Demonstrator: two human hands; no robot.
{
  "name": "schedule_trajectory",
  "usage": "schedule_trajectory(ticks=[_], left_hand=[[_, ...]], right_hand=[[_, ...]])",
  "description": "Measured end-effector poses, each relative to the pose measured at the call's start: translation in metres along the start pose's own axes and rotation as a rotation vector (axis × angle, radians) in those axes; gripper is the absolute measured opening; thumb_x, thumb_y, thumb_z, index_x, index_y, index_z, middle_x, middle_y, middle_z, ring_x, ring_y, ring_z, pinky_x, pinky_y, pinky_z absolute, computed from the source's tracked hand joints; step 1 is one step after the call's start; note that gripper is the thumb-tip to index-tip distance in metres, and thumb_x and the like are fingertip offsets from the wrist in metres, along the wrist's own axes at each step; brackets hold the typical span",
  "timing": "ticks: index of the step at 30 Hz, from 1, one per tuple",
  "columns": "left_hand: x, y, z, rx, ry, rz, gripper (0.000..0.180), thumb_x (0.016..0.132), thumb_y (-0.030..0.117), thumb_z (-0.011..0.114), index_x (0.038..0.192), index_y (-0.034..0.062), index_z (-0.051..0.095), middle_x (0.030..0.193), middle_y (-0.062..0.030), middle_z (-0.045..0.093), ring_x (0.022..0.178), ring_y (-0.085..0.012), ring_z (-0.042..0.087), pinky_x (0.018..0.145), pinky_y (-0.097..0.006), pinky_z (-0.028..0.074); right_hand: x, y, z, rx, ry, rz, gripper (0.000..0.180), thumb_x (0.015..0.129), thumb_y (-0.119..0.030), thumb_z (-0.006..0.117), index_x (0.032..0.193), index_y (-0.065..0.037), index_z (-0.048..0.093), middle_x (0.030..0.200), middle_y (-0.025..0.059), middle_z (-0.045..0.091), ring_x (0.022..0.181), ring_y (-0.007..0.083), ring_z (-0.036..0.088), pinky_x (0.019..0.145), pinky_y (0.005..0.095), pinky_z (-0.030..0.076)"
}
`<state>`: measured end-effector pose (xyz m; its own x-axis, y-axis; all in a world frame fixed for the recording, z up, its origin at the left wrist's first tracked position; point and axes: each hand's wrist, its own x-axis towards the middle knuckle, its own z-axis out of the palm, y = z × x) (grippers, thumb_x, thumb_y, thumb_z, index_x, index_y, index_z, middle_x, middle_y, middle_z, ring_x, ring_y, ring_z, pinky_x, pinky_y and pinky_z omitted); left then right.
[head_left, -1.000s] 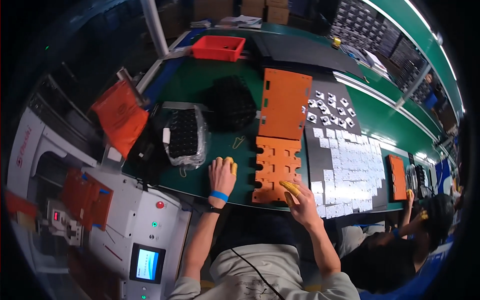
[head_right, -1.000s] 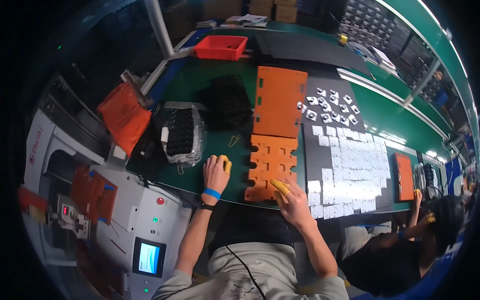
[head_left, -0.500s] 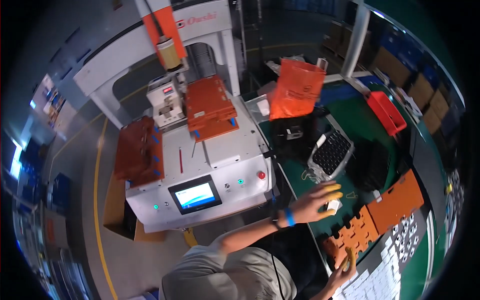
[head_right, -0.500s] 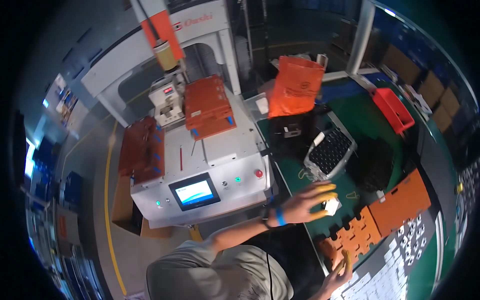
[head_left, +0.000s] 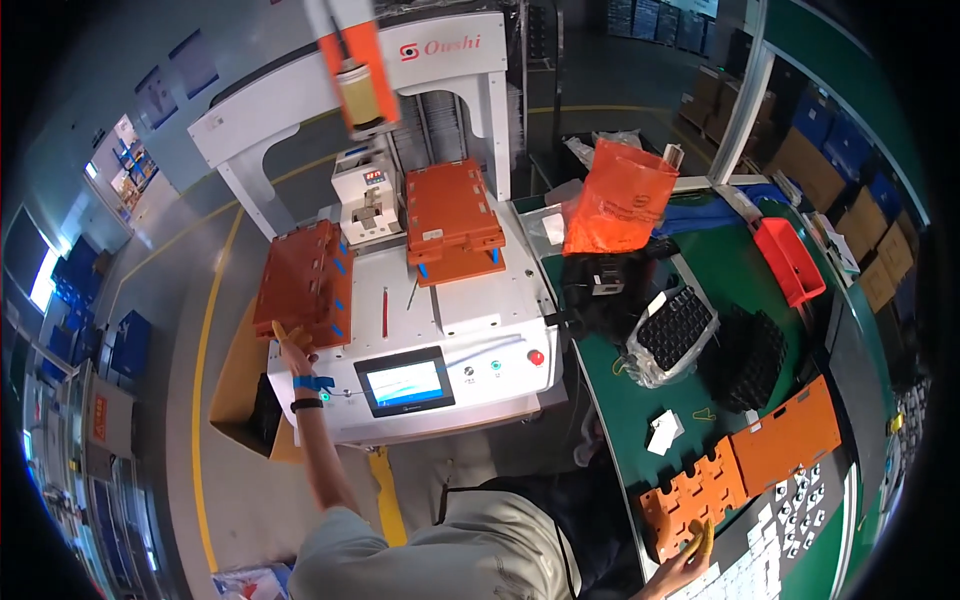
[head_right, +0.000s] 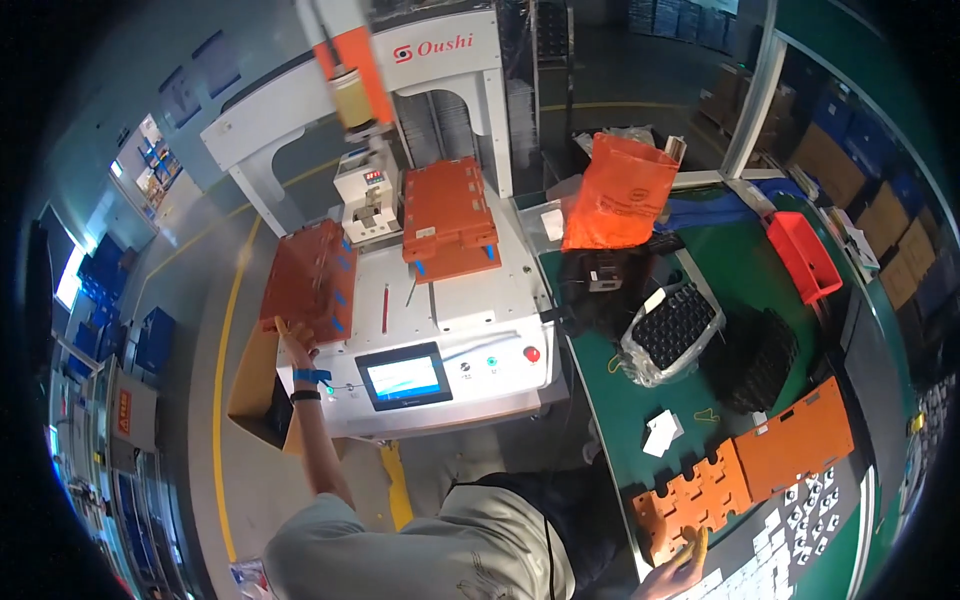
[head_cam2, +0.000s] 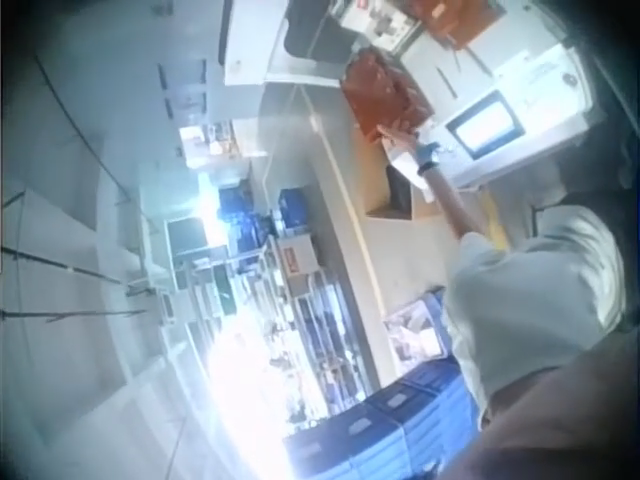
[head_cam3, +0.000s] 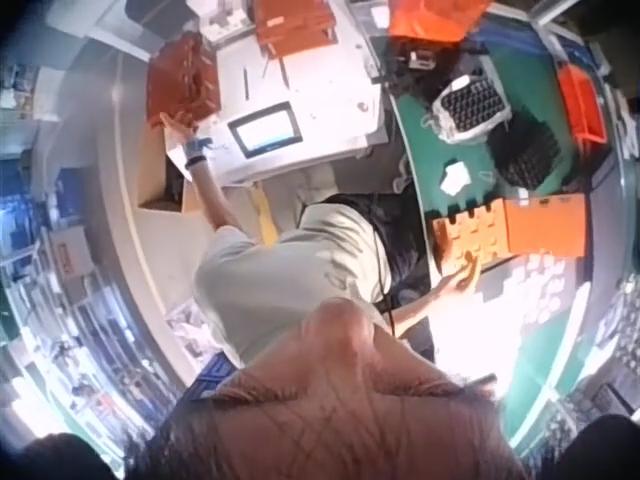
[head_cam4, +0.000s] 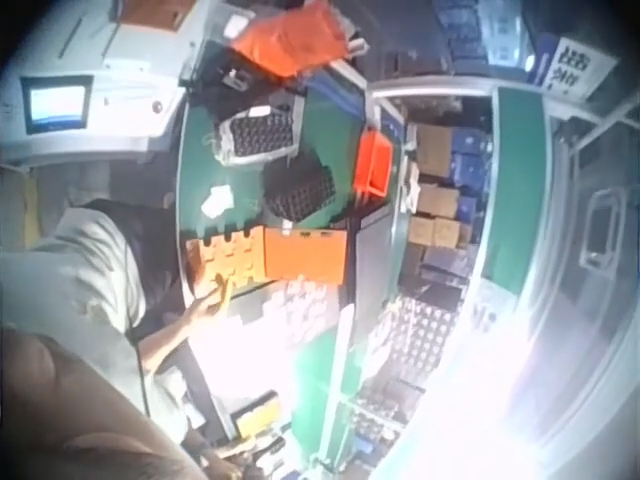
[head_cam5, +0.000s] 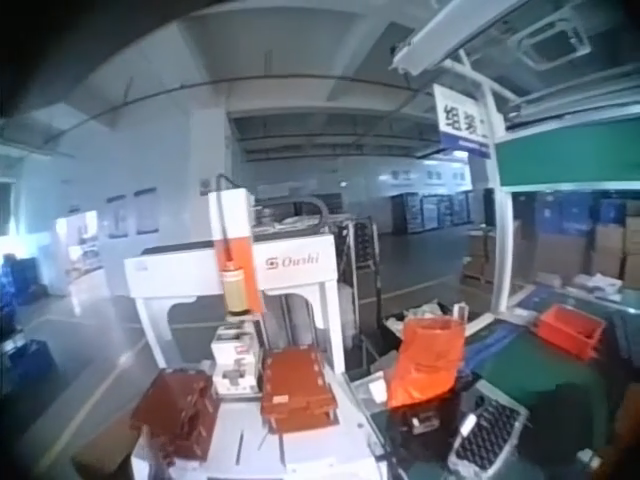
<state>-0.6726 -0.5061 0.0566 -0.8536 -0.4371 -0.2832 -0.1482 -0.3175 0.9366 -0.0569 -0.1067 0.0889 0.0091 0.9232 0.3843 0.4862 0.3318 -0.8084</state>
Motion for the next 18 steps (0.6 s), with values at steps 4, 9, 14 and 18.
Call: schedule_trajectory(ticks=[4,9,14,18], left_hand=[[0.091,-0.008,-0.026,0.114,0.174,0.175,0.073,0.084,0.078,0.051,0.073,0.0068,0.063,0.055,-0.0023,0.049,0.043,-0.0149,0.04,0.04,-0.03,0.029],[0.093,-0.006,-0.013,0.488,0.198,0.24,0.084,0.083,0.078,0.052,0.074,-0.0046,0.065,0.068,-0.0126,0.065,0.064,-0.0277,0.058,0.068,-0.044,0.048],[0.063,0.017,0.028,0.356,0.098,0.238,0.065,0.085,0.066,0.058,0.086,0.0015,0.069,0.075,-0.0092,0.067,0.072,-0.0296,0.062,0.072,-0.044,0.05],[0.074,0.075,0.032,-0.489,-0.249,-0.047,0.033,0.082,0.04,0.066,0.093,0.009,0.069,0.091,-0.0053,0.069,0.086,-0.029,0.064,0.079,-0.045,0.051]], right_hand=[[0.01,0.006,0.011,0.107,-0.063,-0.155,0.028,0.097,0.0,0.051,0.121,0.004,0.065,0.092,0.0154,0.072,0.083,0.0216,0.07,0.079,0.0322,0.053],[0.003,0.005,-0.003,0.05,0.009,-0.074,0.026,0.099,-0.004,0.053,0.12,0.005,0.065,0.09,0.0134,0.072,0.081,0.018,0.067,0.075,0.0294,0.051],[0.005,0.007,-0.005,0.042,0.022,-0.117,0.025,0.098,-0.004,0.054,0.118,0.005,0.067,0.089,0.0142,0.072,0.08,0.02,0.069,0.075,0.0307,0.053],[0.018,-0.018,0.009,0.134,-0.083,-0.153,0.024,0.097,-0.003,0.054,0.116,0.002,0.068,0.088,0.0129,0.073,0.081,0.0197,0.07,0.073,0.0298,0.051]])
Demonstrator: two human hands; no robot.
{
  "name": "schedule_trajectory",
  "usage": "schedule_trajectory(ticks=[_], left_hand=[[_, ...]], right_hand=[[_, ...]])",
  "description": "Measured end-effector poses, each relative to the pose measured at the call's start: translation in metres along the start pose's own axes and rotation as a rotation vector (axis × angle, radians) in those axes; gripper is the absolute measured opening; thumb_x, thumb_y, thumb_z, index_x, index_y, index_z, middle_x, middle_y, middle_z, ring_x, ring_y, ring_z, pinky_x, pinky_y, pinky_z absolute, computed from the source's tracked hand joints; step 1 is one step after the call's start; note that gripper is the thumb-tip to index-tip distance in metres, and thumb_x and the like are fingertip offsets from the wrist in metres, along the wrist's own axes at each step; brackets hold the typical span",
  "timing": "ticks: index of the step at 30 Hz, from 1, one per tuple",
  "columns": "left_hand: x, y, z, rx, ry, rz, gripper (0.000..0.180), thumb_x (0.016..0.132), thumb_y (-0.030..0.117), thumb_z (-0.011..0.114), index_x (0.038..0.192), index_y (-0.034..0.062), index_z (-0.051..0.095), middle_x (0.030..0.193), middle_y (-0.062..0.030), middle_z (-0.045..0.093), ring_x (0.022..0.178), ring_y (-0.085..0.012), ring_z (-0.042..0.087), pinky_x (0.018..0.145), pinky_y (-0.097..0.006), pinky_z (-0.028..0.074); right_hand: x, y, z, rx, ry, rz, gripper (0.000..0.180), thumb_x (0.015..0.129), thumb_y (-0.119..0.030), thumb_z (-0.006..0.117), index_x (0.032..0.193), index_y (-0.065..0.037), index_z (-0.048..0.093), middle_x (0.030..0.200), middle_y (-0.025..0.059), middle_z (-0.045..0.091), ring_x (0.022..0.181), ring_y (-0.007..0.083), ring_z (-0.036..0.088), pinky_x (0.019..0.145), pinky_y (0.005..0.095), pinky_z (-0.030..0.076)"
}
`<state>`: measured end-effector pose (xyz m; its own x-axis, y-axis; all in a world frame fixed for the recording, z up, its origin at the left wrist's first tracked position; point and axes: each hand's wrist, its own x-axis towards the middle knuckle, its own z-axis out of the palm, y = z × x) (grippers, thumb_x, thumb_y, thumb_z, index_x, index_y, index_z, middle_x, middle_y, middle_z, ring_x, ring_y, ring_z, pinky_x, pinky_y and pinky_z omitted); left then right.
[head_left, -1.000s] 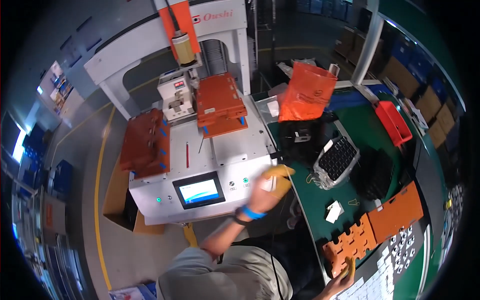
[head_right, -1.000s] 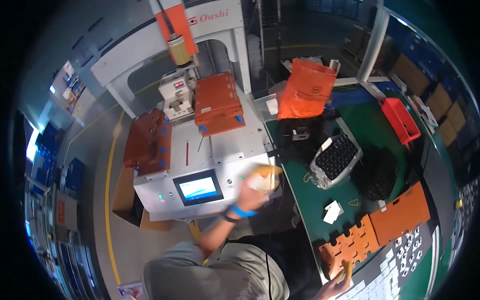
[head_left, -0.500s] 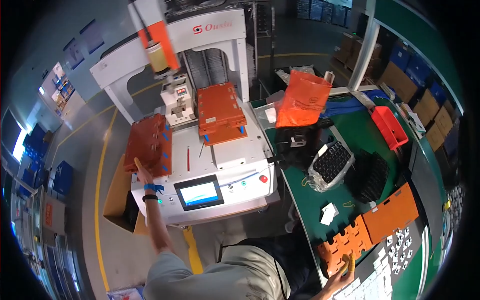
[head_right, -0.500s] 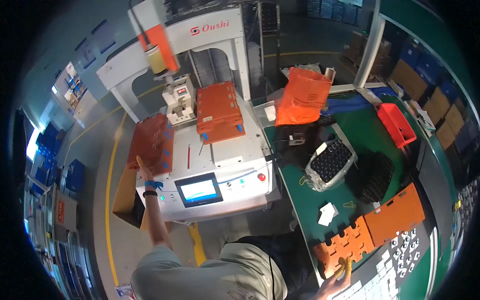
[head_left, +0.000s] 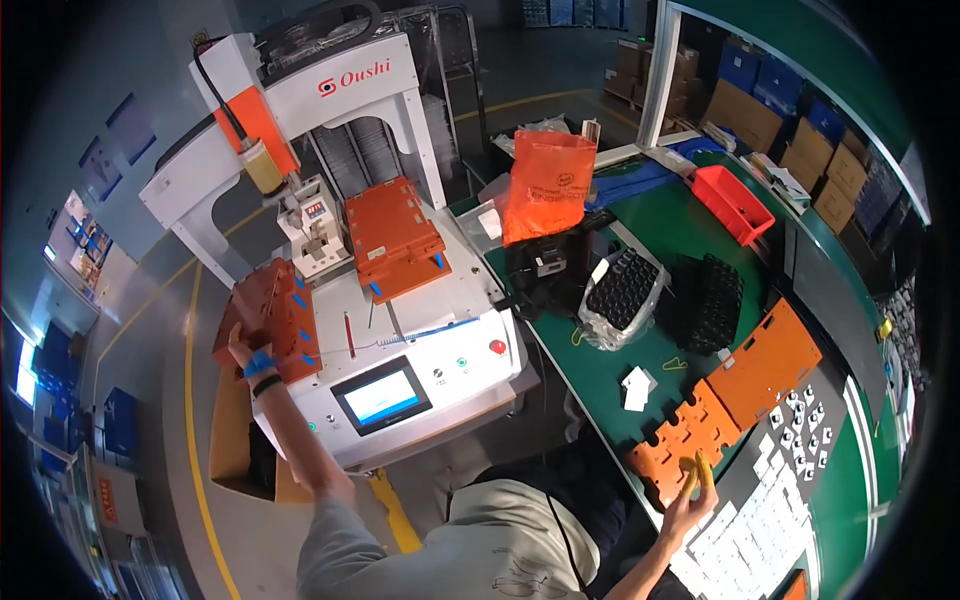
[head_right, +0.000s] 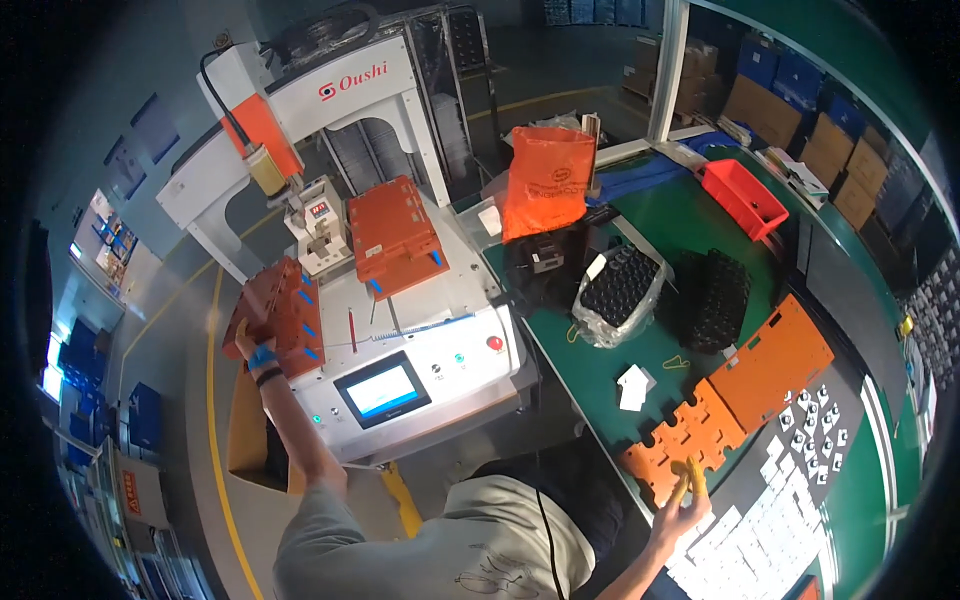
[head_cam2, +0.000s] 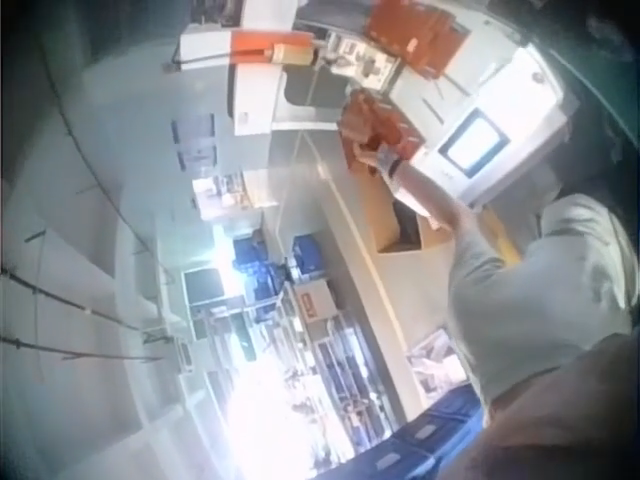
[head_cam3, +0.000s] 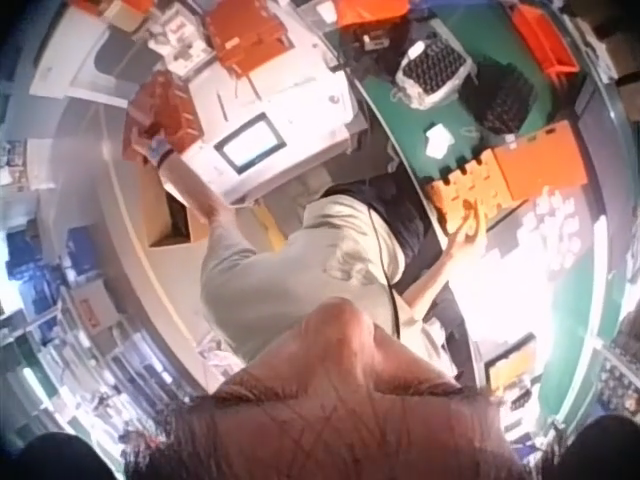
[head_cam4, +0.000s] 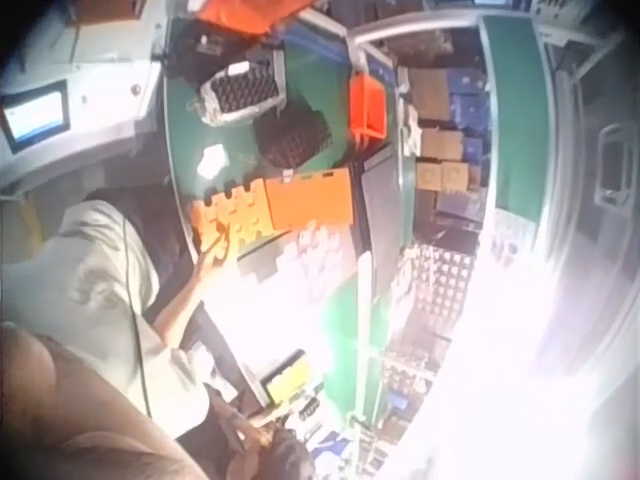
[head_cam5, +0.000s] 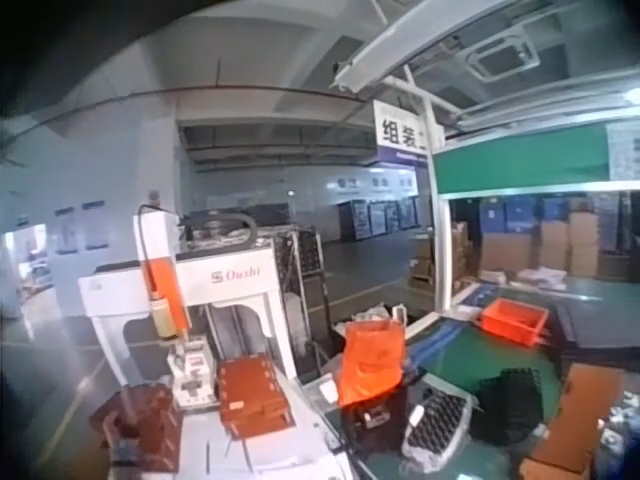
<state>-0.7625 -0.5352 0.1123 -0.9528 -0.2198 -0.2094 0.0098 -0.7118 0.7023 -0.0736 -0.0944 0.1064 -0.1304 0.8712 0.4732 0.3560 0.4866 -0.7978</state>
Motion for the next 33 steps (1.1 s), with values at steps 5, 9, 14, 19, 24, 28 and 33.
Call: schedule_trajectory(ticks=[5,9,14,19,24,28,33], left_hand=[[-0.025,-0.02,-0.08,-0.112,-0.157,0.198,0.052,0.079,0.031,0.063,0.126,0.0093,0.06,0.133,-0.0109,0.058,0.122,-0.0368,0.053,0.105,-0.06,0.039],[-0.197,-0.052,-0.044,-0.56,-0.362,0.087,0.059,0.085,0.028,0.057,0.141,0.0111,0.049,0.146,-0.0138,0.049,0.136,-0.0379,0.043,0.113,-0.065,0.03],[-0.266,-0.055,-0.018,-0.642,-0.385,-0.168,0.058,0.079,0.012,0.051,0.137,0.0059,0.052,0.142,-0.015,0.053,0.132,-0.0362,0.048,0.112,-0.059,0.035],[-0.307,-0.097,0.031,-0.554,-0.541,-0.369,0.063,0.066,0.0,0.051,0.128,0.0024,0.056,0.129,-0.0127,0.06,0.122,-0.0313,0.055,0.107,-0.047,0.043],[-0.388,-0.165,0.094,-0.203,-0.645,-0.579,0.066,0.058,0.003,0.051,0.124,0.0023,0.058,0.118,-0.0118,0.063,0.115,-0.0311,0.059,0.103,-0.045,0.048],[-0.458,-0.221,0.114,-0.183,-0.853,-0.953,0.048,0.06,0.001,0.052,0.107,-0.0007,0.062,0.101,-0.0102,0.065,0.092,-0.0285,0.065,0.086,-0.038,0.054],[-0.536,-0.253,0.137,-0.054,-0.986,-1.158,0.032,0.064,-0.003,0.053,0.094,0.0011,0.063,0.092,-0.0069,0.064,0.085,-0.0248,0.064,0.081,-0.036,0.054]], right_hand=[[0.019,-0.018,0.006,0.029,-0.005,-0.138,0.024,0.096,-0.003,0.056,0.116,0.001,0.069,0.088,0.0107,0.074,0.083,0.0159,0.07,0.076,0.0276,0.052],[0.022,-0.017,0.013,0.047,0.01,-0.173,0.024,0.095,0.0,0.056,0.115,0.003,0.068,0.089,0.011,0.074,0.084,0.0167,0.07,0.079,0.0295,0.053],[0.01,-0.069,0.04,0.123,-0.109,-0.045,0.021,0.092,-0.006,0.06,0.109,-0.001,0.072,0.093,0.0123,0.075,0.081,0.0186,0.07,0.079,0.0296,0.051],[-0.015,-0.105,0.106,0.546,-0.707,0.079,0.028,0.099,-0.009,0.054,0.121,0.005,0.064,0.099,0.0106,0.073,0.094,0.0183,0.069,0.085,0.028,0.052],[-0.042,-0.125,0.155,0.819,-0.877,0.142,0.071,0.091,-0.015,0.07,0.15,-0.002,0.032,0.14,0.0127,0.052,0.118,0.0209,0.058,0.1,0.0363,0.047],[-0.043,-0.142,0.143,0.999,-0.311,0.303,0.048,0.093,-0.014,0.07,0.132,0.001,0.048,0.124,0.009,0.061,0.112,0.0156,0.058,0.097,0.032,0.047],[-0.015,-0.104,0.069,0.684,-0.133,0.299,0.043,0.09,-0.015,0.073,0.125,0.001,0.053,0.11,0.0051,0.065,0.096,0.0119,0.061,0.083,0.0278,0.051]])
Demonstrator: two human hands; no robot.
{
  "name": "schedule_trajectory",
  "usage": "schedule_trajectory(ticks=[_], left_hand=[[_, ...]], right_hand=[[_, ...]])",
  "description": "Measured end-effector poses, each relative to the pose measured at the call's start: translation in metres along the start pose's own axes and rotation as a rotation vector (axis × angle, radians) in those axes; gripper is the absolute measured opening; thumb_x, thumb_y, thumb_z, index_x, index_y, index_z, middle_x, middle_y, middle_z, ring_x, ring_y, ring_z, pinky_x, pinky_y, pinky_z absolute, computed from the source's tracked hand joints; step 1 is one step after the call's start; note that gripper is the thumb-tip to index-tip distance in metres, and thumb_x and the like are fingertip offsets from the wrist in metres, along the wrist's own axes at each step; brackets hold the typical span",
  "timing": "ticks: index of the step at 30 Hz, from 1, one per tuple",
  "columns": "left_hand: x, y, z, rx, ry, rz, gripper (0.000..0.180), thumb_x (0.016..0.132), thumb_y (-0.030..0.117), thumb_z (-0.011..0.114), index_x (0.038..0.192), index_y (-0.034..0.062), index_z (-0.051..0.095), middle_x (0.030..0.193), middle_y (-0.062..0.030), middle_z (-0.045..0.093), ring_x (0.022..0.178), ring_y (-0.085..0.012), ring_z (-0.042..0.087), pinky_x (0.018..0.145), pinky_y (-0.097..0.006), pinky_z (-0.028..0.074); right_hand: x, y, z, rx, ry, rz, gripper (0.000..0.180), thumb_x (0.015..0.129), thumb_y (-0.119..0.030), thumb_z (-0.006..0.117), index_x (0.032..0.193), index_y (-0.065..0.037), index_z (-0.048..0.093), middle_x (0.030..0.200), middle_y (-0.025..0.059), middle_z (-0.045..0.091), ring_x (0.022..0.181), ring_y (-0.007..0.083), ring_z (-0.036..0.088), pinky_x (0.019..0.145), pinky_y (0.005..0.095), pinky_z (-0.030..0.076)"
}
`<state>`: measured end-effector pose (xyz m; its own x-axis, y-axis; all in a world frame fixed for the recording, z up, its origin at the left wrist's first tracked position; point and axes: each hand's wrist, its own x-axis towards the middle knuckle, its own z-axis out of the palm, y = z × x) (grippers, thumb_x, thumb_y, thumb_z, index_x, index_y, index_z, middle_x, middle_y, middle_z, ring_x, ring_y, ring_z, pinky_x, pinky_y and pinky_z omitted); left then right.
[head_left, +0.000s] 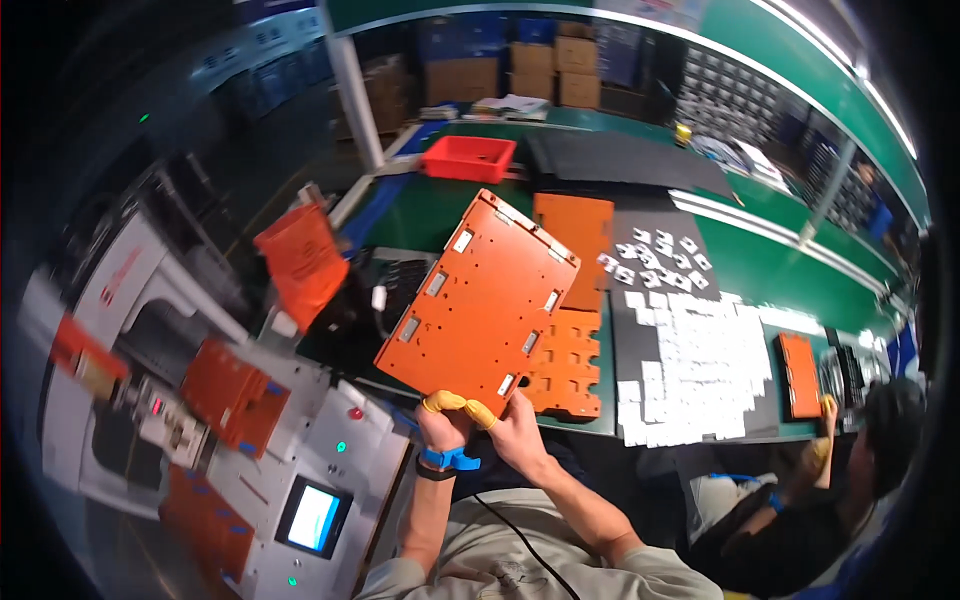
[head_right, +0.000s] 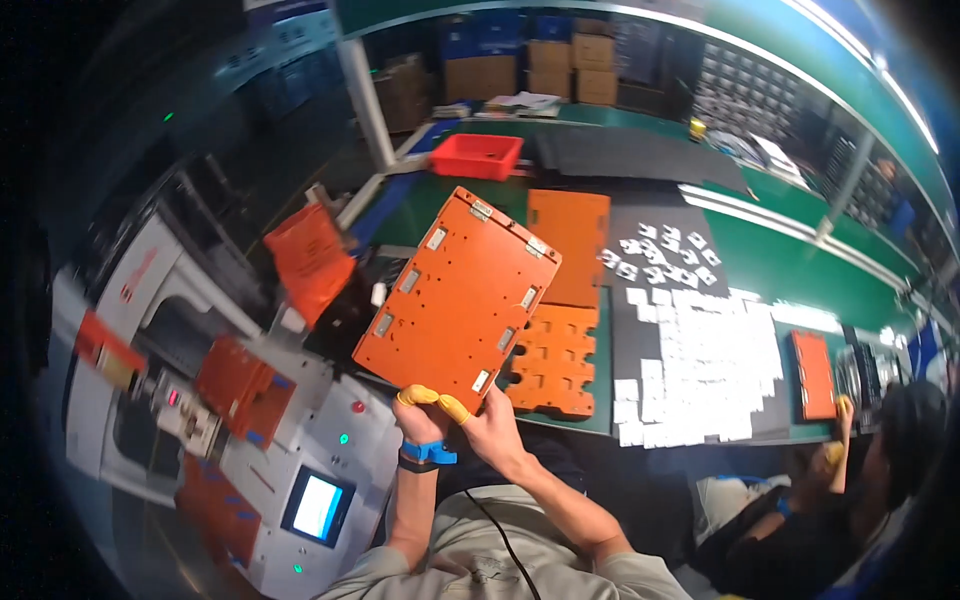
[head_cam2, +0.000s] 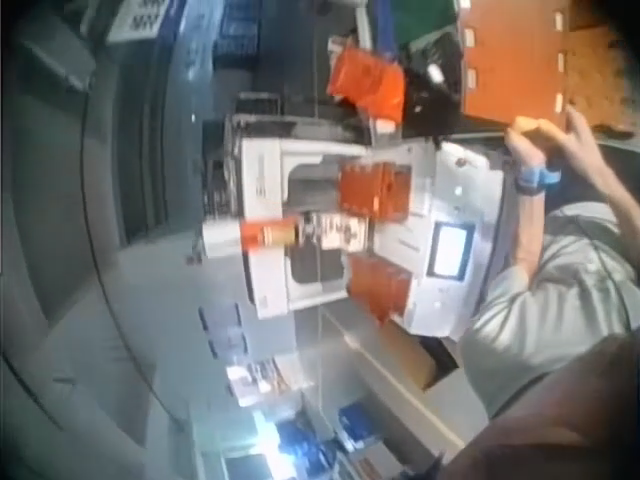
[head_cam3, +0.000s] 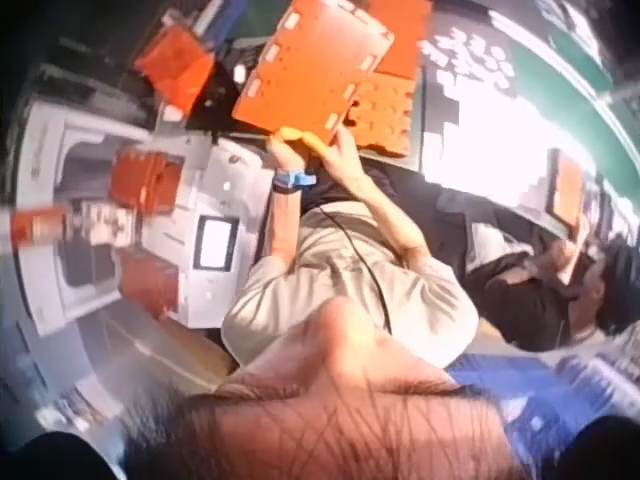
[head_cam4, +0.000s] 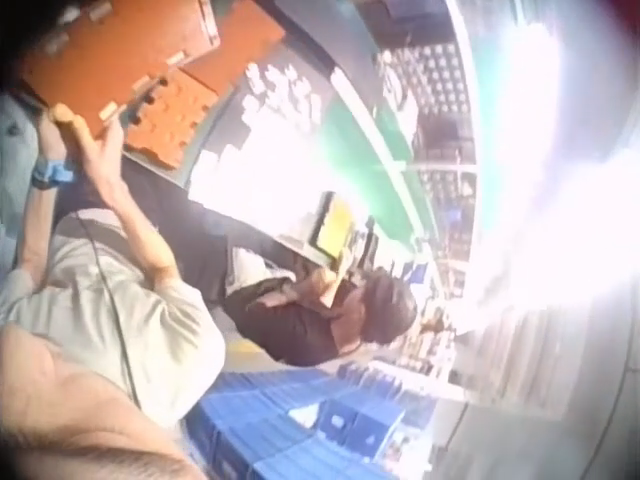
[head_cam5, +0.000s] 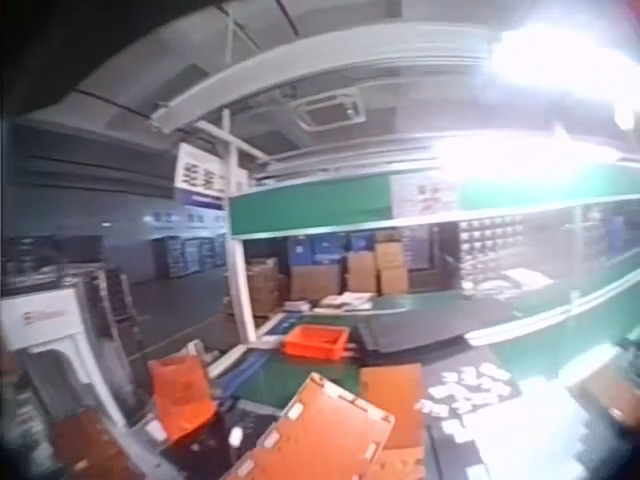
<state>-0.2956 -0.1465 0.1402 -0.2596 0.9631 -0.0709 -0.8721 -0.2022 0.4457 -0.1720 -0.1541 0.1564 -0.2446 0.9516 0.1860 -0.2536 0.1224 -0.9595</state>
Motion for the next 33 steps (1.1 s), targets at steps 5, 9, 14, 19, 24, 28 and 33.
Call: schedule_trajectory(ticks=[5,9,14,19,24,28,33], left_hand=[[0.02,-0.039,0.035,0.11,-0.104,-0.121,0.059,0.081,0.016,0.064,0.138,0.0037,0.05,0.132,-0.0121,0.059,0.121,-0.0318,0.057,0.103,-0.048,0.046],[0.052,-0.06,0.002,0.149,-0.406,-0.269,0.049,0.091,0.025,0.061,0.136,0.006,0.052,0.132,-0.0129,0.06,0.119,-0.0315,0.059,0.102,-0.047,0.049],[0.041,-0.107,0.032,0.065,-0.24,-0.436,0.045,0.087,0.016,0.065,0.13,0.0069,0.057,0.126,-0.0091,0.063,0.114,-0.0275,0.062,0.099,-0.042,0.051],[0.027,-0.145,0.056,-0.016,-0.223,-0.691,0.051,0.083,0.01,0.067,0.133,0.0081,0.055,0.129,-0.0068,0.062,0.118,-0.0263,0.06,0.101,-0.042,0.049],[0.008,-0.175,0.072,0.074,-0.408,-0.772,0.052,0.086,0.013,0.067,0.135,0.0084,0.052,0.132,-0.0066,0.058,0.123,-0.024,0.055,0.107,-0.041,0.042],[0.006,-0.191,0.069,0.201,-0.461,-0.734,0.052,0.087,0.015,0.067,0.135,0.0085,0.051,0.132,-0.0074,0.058,0.122,-0.0243,0.055,0.105,-0.043,0.045],[0.004,-0.199,0.087,0.145,-0.478,-0.897,0.052,0.088,0.017,0.067,0.137,0.0075,0.05,0.133,-0.0103,0.058,0.121,-0.027,0.058,0.105,-0.047,0.047]], right_hand=[[0.0,-0.04,-0.065,0.004,0.069,-0.074,0.042,0.09,-0.016,0.074,0.123,0.002,0.055,0.112,0.0067,0.066,0.099,0.0127,0.062,0.086,0.0296,0.052],[-0.011,-0.073,-0.125,-0.068,0.087,-0.057,0.047,0.083,-0.016,0.081,0.12,0.002,0.058,0.112,0.0071,0.066,0.102,0.0123,0.061,0.091,0.0305,0.05],[-0.029,-0.024,-0.151,0.255,0.384,-0.058,0.065,0.081,-0.029,0.083,0.129,0.001,0.052,0.117,0.007,0.063,0.11,0.0159,0.06,0.094,0.0305,0.049],[-0.042,0.029,-0.152,0.595,0.406,-0.384,0.074,0.08,-0.039,0.08,0.138,-0.009,0.047,0.136,0.0042,0.051,0.131,0.0194,0.045,0.112,0.0382,0.033],[-0.038,0.008,-0.148,0.589,0.76,-0.394,0.047,0.085,-0.021,0.069,0.129,-0.011,0.054,0.133,0.0043,0.054,0.129,0.0207,0.048,0.11,0.0401,0.035],[-0.042,0.003,-0.171,0.686,0.728,-0.42,0.045,0.085,-0.015,0.067,0.128,-0.01,0.054,0.127,0.0066,0.059,0.125,0.0219,0.052,0.11,0.0418,0.037],[-0.066,0.009,-0.207,0.375,0.776,-0.436,0.054,0.079,-0.005,0.078,0.128,-0.004,0.055,0.121,0.007,0.062,0.113,0.0178,0.059,0.098,0.0349,0.047]])
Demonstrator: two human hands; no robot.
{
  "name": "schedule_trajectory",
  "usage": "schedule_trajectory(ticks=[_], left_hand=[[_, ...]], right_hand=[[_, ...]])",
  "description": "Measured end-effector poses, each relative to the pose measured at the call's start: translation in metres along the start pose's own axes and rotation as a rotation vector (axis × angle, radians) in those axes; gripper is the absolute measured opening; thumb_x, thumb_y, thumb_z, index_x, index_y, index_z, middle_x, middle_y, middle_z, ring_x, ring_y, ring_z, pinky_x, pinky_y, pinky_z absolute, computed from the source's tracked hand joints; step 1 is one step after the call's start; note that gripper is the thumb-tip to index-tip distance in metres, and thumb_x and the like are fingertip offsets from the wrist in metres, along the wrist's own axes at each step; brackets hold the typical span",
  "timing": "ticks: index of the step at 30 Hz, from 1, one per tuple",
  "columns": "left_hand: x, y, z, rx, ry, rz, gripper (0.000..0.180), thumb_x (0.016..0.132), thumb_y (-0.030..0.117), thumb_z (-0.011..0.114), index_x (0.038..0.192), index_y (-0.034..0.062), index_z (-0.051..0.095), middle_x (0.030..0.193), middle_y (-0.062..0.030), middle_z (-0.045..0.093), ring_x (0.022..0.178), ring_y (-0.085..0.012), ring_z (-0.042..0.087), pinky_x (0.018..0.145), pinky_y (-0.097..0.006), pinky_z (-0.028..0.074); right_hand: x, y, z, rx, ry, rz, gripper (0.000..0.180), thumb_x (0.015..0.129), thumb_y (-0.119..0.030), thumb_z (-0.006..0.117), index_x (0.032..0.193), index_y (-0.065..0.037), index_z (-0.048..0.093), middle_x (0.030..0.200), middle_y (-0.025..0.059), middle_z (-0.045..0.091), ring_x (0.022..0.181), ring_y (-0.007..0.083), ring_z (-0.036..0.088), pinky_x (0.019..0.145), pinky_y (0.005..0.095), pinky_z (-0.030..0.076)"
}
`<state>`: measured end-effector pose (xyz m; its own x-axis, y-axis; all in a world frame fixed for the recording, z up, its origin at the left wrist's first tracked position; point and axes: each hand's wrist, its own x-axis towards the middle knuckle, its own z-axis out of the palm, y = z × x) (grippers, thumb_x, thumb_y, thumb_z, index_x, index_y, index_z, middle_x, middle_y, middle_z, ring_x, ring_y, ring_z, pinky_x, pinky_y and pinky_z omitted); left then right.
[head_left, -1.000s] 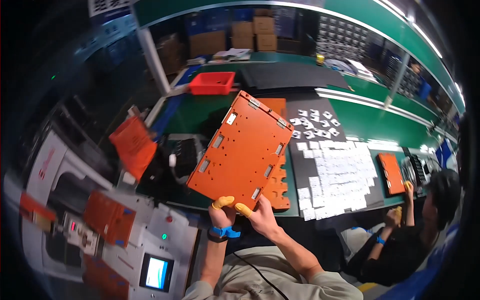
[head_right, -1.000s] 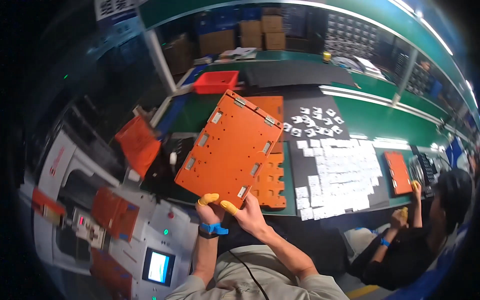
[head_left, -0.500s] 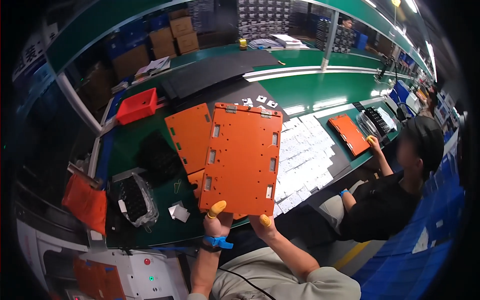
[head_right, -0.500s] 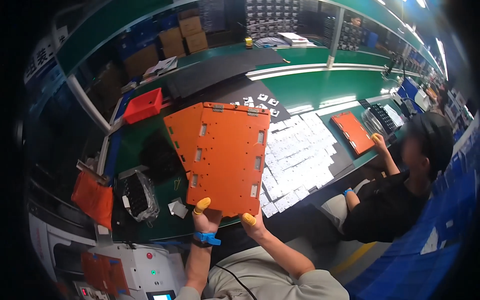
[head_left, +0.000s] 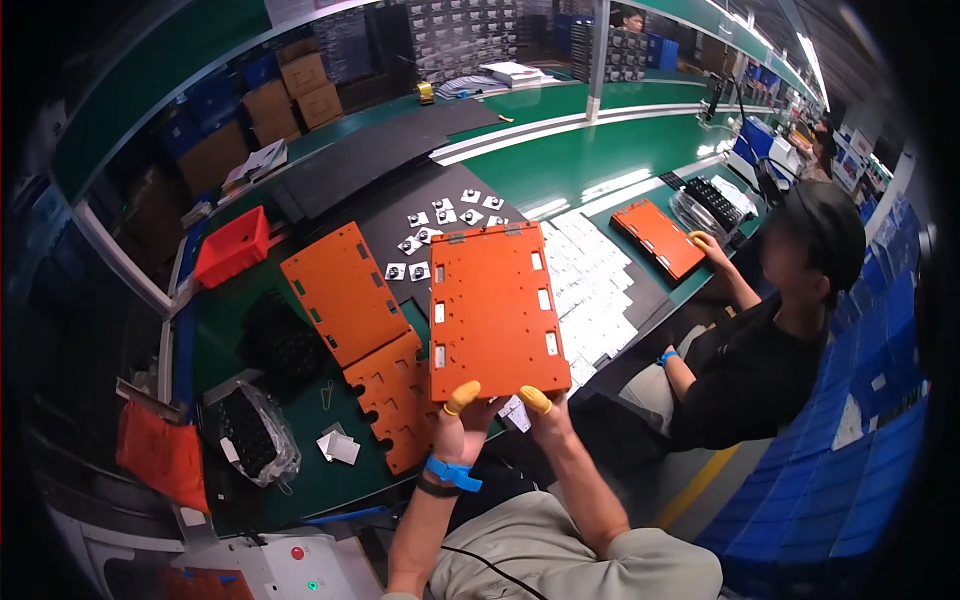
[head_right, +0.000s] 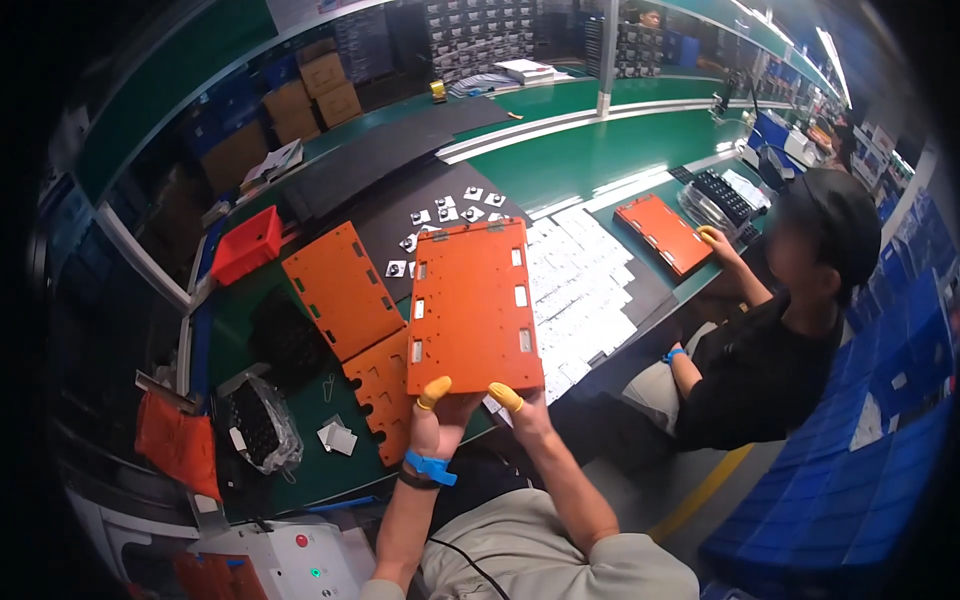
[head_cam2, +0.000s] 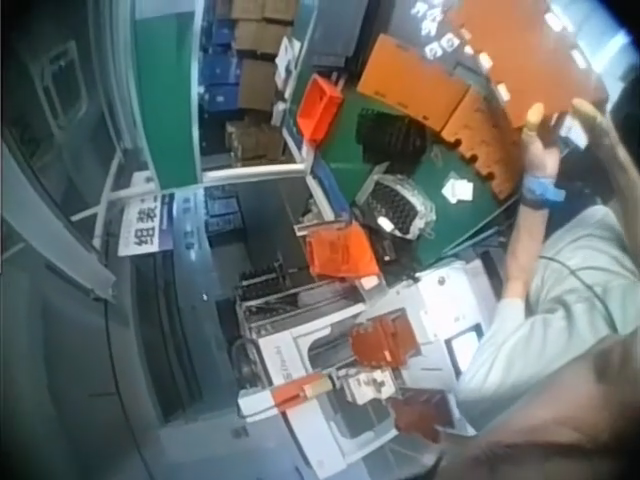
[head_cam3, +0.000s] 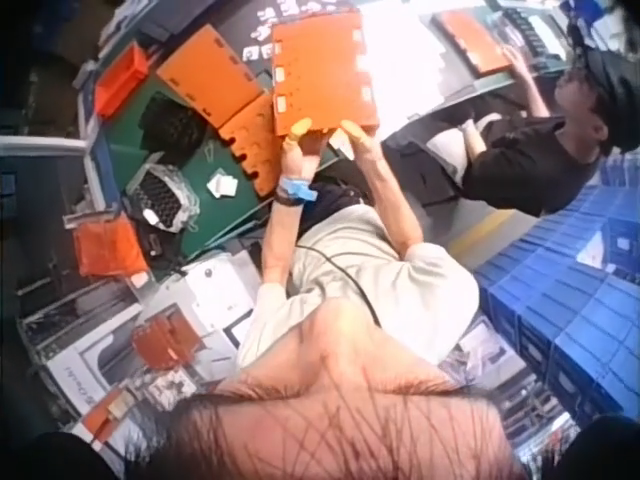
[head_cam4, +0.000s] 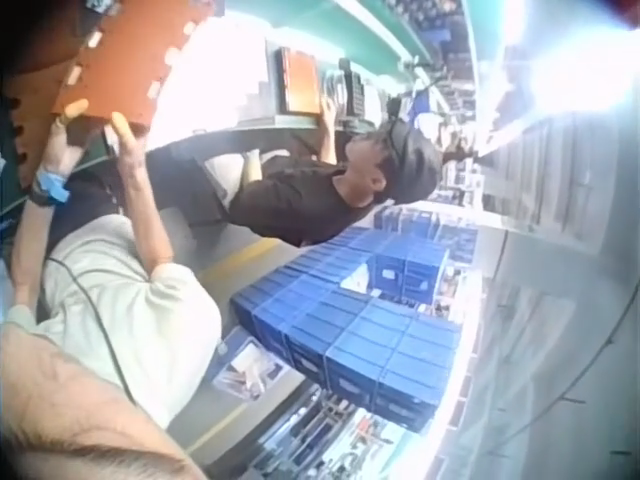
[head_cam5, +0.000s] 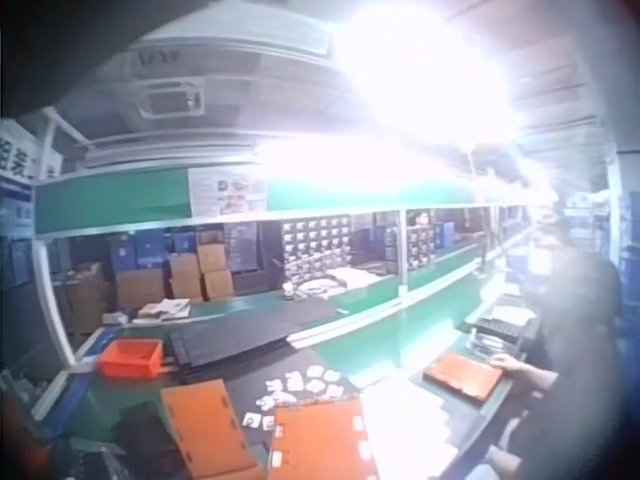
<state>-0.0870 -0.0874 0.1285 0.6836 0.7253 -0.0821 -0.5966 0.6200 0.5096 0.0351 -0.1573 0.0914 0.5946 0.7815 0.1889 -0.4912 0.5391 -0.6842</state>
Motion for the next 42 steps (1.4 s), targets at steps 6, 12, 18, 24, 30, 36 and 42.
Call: schedule_trajectory(ticks=[6,12,18,24,30,36,42], left_hand=[[0.039,0.028,0.003,-0.278,-0.002,-0.141,0.054,0.088,0.015,0.065,0.137,0.0014,0.048,0.133,-0.0158,0.058,0.12,-0.0327,0.058,0.102,-0.047,0.051],[0.052,0.017,-0.025,-0.118,0.016,-0.178,0.045,0.09,0.013,0.063,0.132,0.003,0.053,0.127,-0.0149,0.062,0.116,-0.0325,0.061,0.101,-0.047,0.053],[0.043,0.003,-0.046,-0.155,-0.008,-0.156,0.047,0.089,0.015,0.064,0.134,0.0039,0.052,0.129,-0.0139,0.061,0.116,-0.031,0.061,0.101,-0.048,0.052],[0.044,0.01,-0.049,-0.215,-0.1,-0.173,0.049,0.088,0.017,0.065,0.134,0.0047,0.053,0.13,-0.0132,0.061,0.119,-0.0308,0.059,0.101,-0.048,0.051],[0.039,0.017,-0.043,-0.067,-0.071,-0.132,0.052,0.086,0.02,0.067,0.134,0.0047,0.052,0.13,-0.0128,0.062,0.118,-0.0306,0.06,0.103,-0.048,0.05],[0.035,0.015,-0.042,-0.051,-0.048,-0.115,0.052,0.086,0.021,0.067,0.133,0.0052,0.054,0.128,-0.0126,0.063,0.117,-0.0296,0.061,0.102,-0.047,0.05],[0.04,0.015,-0.052,0.001,-0.058,-0.101,0.049,0.086,0.021,0.066,0.131,0.0046,0.056,0.126,-0.0118,0.064,0.115,-0.029,0.062,0.1,-0.048,0.051]], right_hand=[[0.07,-0.103,-0.042,-0.593,-0.448,0.443,0.067,0.083,-0.012,0.074,0.142,0.002,0.047,0.134,0.0134,0.059,0.124,0.0208,0.056,0.101,0.0324,0.045],[0.087,-0.096,-0.153,0.067,0.262,0.172,0.043,0.098,-0.024,0.053,0.131,0.004,0.053,0.128,0.0182,0.06,0.11,0.0252,0.061,0.094,0.0358,0.052],[0.08,-0.093,-0.241,0.165,0.894,-0.071,0.053,0.09,-0.046,0.067,0.12,-0.007,0.049,0.096,0.0058,0.055,0.084,0.0186,0.055,0.079,0.0324,0.05],[0.102,-0.122,-0.315,-0.127,0.992,-0.254,0.064,0.096,-0.047,0.059,0.142,-0.007,0.039,0.135,0.0159,0.047,0.114,0.0276,0.056,0.097,0.0401,0.048],[0.131,-0.186,-0.35,-0.28,0.946,-0.216,0.057,0.095,-0.046,0.061,0.135,-0.006,0.05,0.126,0.0133,0.058,0.11,0.0253,0.061,0.093,0.0387,0.051],[0.145,-0.22,-0.347,-0.32,0.837,-0.175,0.047,0.095,-0.04,0.063,0.125,-0.004,0.06,0.107,0.0087,0.069,0.092,0.0227,0.069,0.08,0.0366,0.057],[0.079,-0.251,-0.333,0.092,0.364,-0.041,0.038,0.093,-0.016,0.062,0.127,-0.001,0.057,0.12,0.0145,0.066,0.104,0.0272,0.067,0.091,0.0384,0.056]])
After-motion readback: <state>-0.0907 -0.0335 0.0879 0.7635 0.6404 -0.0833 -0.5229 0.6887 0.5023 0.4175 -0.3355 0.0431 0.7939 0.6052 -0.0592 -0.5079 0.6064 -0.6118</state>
